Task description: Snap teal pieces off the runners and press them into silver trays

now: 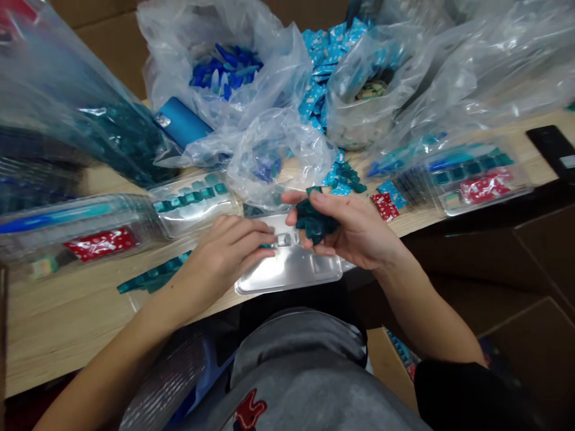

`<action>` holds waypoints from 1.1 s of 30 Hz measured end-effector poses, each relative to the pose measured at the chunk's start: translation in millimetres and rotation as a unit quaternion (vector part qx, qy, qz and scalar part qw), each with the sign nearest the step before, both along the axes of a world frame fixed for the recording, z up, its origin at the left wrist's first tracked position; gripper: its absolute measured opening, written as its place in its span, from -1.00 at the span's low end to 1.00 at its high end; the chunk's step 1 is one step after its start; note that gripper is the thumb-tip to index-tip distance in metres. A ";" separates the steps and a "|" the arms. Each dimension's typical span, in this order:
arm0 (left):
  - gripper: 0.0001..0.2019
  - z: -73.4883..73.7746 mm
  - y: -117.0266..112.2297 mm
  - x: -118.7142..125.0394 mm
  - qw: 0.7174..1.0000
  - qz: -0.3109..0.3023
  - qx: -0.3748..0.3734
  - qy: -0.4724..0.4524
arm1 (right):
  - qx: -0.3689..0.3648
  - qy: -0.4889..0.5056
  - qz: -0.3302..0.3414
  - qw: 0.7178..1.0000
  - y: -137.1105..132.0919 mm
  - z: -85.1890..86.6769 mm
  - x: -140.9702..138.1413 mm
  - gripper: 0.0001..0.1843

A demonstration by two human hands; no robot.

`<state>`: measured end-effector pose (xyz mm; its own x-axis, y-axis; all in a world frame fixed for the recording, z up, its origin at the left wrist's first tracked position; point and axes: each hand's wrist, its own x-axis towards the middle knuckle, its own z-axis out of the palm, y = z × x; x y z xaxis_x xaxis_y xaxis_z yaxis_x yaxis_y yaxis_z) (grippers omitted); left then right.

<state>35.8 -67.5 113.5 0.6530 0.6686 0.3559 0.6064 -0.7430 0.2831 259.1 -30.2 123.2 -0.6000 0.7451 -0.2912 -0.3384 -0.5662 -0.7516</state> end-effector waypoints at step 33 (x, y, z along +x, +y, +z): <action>-0.65 26.4 -14.9 34.0 0.974 0.133 -0.062 -0.175 | 0.095 -0.048 0.015 0.994 -34.2 6.6 -9.7 -0.65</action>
